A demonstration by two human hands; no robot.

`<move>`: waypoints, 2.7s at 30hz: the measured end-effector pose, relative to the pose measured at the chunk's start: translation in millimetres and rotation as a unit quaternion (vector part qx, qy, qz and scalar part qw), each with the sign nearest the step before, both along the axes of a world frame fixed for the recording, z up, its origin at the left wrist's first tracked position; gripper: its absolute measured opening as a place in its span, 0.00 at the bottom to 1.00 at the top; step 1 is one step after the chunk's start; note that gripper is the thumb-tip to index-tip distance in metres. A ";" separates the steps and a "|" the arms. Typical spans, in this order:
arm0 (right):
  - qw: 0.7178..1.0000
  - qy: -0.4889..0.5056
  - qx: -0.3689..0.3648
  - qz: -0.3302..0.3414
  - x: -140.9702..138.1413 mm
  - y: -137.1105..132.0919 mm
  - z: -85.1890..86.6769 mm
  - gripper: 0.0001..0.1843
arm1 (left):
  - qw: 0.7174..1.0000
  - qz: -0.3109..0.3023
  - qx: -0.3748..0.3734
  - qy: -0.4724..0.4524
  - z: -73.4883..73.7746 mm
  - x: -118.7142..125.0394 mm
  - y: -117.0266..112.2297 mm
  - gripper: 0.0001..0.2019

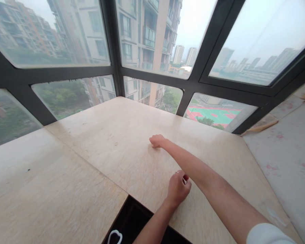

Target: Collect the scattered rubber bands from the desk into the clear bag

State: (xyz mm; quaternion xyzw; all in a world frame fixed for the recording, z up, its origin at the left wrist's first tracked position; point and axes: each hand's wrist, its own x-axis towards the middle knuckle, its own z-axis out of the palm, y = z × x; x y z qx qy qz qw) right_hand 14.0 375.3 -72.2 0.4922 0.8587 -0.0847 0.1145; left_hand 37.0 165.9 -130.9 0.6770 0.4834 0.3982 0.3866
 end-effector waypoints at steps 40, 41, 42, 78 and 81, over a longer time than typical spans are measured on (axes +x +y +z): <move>0.668 0.576 0.135 -0.452 272.1 -384.0 5.0 0.20 | 1.000 0.022 -0.001 -0.003 12.2 -4.7 1.3 0.09; 0.660 0.581 0.130 -0.459 275.2 -387.7 4.7 0.21 | 1.000 0.024 -0.003 0.000 13.2 -4.7 0.6 0.10; 0.653 0.584 0.127 -0.465 277.7 -390.6 4.4 0.22 | 1.000 0.026 -0.005 0.002 14.0 -4.7 0.0 0.10; 0.702 0.429 0.235 -0.519 328.0 -413.8 -17.7 0.14 | 0.998 0.052 -0.026 0.021 9.9 -3.1 -1.1 0.11; 0.694 0.432 0.215 -0.534 329.2 -413.2 -19.6 0.16 | 0.998 0.054 -0.032 0.019 10.0 -2.7 -1.4 0.12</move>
